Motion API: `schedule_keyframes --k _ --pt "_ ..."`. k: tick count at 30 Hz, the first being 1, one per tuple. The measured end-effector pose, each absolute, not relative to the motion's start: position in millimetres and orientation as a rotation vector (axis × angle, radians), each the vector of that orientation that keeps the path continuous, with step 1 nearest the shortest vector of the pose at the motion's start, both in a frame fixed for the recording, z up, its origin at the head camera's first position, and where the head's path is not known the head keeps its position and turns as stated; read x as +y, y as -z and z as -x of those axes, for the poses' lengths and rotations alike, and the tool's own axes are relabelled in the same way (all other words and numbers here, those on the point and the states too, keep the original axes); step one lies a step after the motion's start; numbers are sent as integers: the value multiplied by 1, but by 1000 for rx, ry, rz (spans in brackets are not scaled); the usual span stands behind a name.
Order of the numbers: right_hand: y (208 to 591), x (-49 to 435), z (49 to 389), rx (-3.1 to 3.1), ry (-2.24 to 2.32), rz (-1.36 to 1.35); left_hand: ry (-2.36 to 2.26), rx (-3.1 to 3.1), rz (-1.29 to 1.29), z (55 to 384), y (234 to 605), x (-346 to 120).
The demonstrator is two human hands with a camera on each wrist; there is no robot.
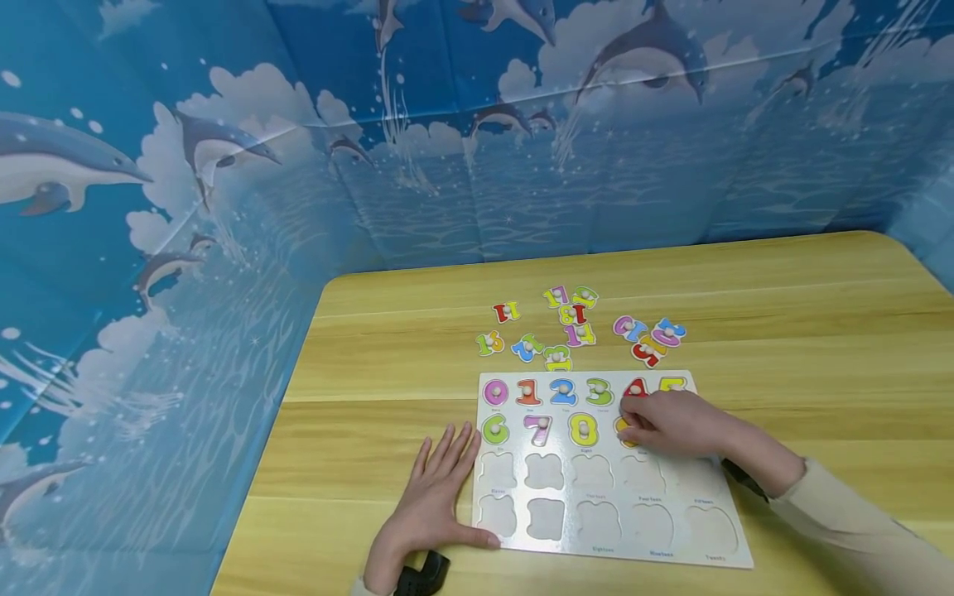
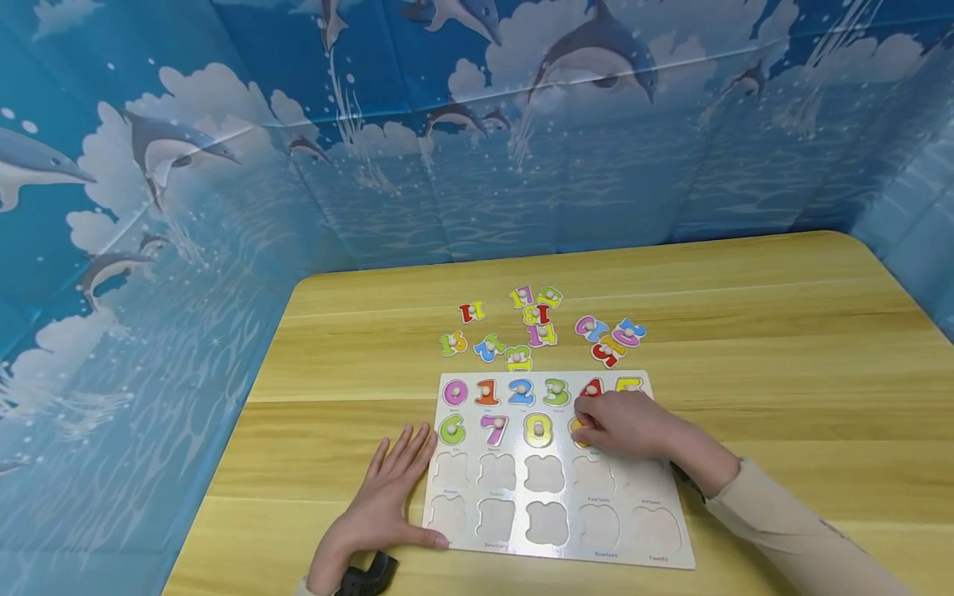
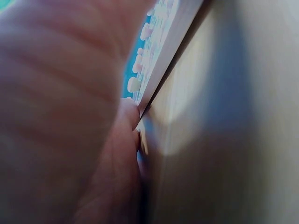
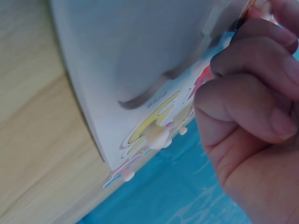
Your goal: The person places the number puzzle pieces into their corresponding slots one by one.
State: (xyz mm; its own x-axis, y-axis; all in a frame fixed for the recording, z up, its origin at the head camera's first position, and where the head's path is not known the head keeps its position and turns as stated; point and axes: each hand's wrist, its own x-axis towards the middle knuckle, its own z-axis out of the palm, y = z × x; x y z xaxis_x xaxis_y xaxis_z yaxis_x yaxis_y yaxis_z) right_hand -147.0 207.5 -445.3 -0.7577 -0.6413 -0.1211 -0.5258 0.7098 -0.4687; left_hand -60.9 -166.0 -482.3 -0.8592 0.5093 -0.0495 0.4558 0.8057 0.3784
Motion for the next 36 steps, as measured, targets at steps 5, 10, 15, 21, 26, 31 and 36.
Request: schedule_keyframes --k 5,10,15,21,26,31,36 --pt "445 207 146 2639 608 899 -537 2847 -769 61 481 -166" --pt "445 207 145 2647 607 870 -534 2844 -767 61 481 -166" --pt "445 206 142 2653 634 816 -531 2844 -768 61 481 -166" --pt "442 207 141 2662 616 827 -544 2838 -757 61 480 -166" --pt "428 216 154 2651 628 823 -542 2840 -764 61 480 -166" --pt "417 230 190 2705 675 781 -545 2841 -756 60 481 -166" --pt "421 238 225 2767 645 725 -537 2845 -765 60 481 -165"
